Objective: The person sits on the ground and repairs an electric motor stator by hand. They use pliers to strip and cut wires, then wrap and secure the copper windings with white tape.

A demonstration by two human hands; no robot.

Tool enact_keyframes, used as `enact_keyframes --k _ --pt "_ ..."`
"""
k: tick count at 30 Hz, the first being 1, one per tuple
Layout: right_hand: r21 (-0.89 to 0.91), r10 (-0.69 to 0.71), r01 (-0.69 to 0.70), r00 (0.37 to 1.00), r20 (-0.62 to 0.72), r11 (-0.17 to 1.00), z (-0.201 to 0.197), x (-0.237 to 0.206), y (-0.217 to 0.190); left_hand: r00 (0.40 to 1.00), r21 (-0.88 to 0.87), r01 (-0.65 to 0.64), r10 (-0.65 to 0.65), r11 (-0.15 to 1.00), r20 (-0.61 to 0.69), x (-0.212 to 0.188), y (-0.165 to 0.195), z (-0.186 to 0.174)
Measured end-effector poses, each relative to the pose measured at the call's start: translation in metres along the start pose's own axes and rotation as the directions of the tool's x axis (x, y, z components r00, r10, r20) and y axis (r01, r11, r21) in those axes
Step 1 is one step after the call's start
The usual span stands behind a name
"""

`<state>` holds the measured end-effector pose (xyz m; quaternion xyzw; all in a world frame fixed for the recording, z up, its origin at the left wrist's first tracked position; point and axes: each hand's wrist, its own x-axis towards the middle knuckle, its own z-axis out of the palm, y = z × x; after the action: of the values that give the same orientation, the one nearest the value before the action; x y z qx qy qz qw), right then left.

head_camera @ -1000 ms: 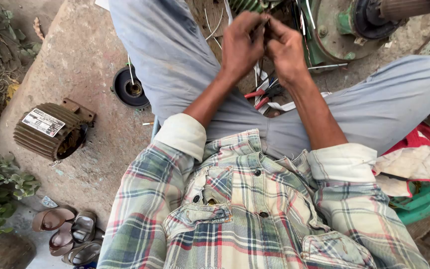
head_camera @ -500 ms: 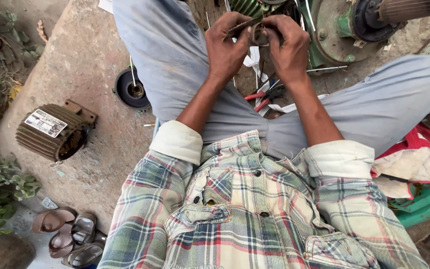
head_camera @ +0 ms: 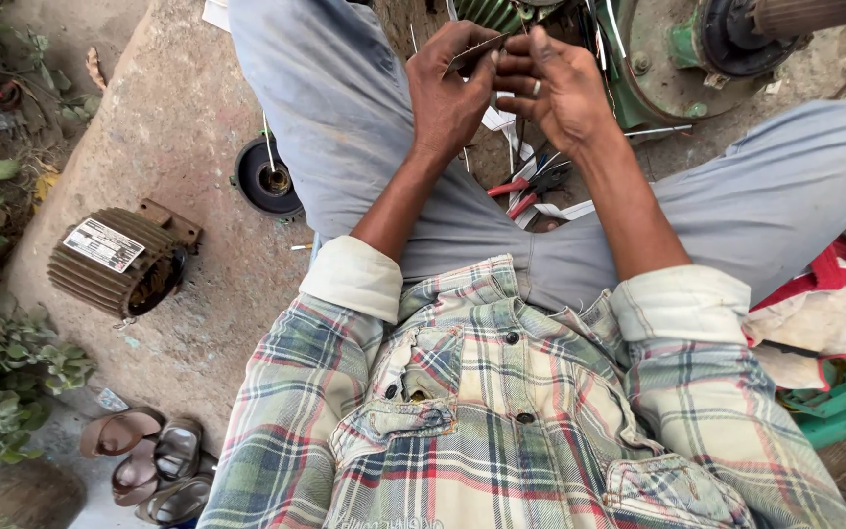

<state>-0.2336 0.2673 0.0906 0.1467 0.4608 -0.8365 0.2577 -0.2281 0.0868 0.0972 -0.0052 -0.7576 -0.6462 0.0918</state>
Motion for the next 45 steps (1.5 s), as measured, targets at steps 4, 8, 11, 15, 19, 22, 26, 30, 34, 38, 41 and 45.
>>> enact_keyframes --k 4,8,11,15,19,22,26,30,34,38,41,45 --pt "-0.233 -0.169 0.147 0.983 -0.078 0.961 0.003 0.007 0.006 1.0 0.013 -0.024 0.024 1.0 0.004 0.0 0.003 -0.002" --pt "-0.926 -0.668 0.291 0.742 0.061 0.239 0.013 0.0 0.01 0.99 0.123 -0.131 0.124 0.984 0.063 0.002 0.004 -0.001" --pt "-0.959 -0.732 0.203 0.62 0.283 -0.198 0.021 -0.013 0.007 0.977 0.217 -0.205 0.187 0.954 0.103 0.004 0.005 0.005" --pt "-0.949 -0.727 0.178 0.612 0.313 -0.259 0.028 -0.022 0.002 0.966 0.323 -0.255 0.225 0.911 0.126 0.007 0.006 0.016" --pt "-0.968 -0.734 0.22 0.637 0.235 -0.119 0.03 -0.023 0.0 0.969 0.265 -0.221 0.181 0.939 0.169 0.006 0.003 0.019" --pt "-0.964 -0.746 0.268 0.64 0.182 -0.005 0.028 -0.02 0.002 0.983 0.224 -0.174 0.155 0.959 0.1 0.007 -0.002 0.016" --pt "-0.961 -0.752 0.271 0.644 0.138 0.057 0.022 -0.014 0.006 0.963 0.166 -0.251 0.228 0.954 0.146 0.01 -0.006 0.017" --pt "-0.951 -0.746 0.297 0.651 0.14 0.081 0.019 -0.011 0.008 0.974 0.221 -0.203 0.175 0.954 0.141 0.007 -0.006 0.019" --pt "-0.896 -0.565 0.16 0.817 -0.115 0.414 0.017 -0.013 0.005 0.977 0.154 -0.09 0.057 0.984 0.206 0.004 -0.009 0.014" --pt "-0.672 -0.367 0.19 0.921 -0.131 0.716 0.011 -0.016 0.007 0.995 0.025 -0.095 0.095 0.995 0.005 0.009 -0.015 0.014" --pt "-0.366 -0.266 0.251 0.964 0.009 0.896 0.006 -0.011 0.011 0.993 0.075 -0.121 0.121 0.99 -0.004 0.013 -0.011 0.021" --pt "-0.12 -0.109 0.113 0.993 0.044 0.986 0.002 -0.021 0.01 0.98 0.249 -0.189 0.168 0.95 0.103 -0.004 0.005 0.023"
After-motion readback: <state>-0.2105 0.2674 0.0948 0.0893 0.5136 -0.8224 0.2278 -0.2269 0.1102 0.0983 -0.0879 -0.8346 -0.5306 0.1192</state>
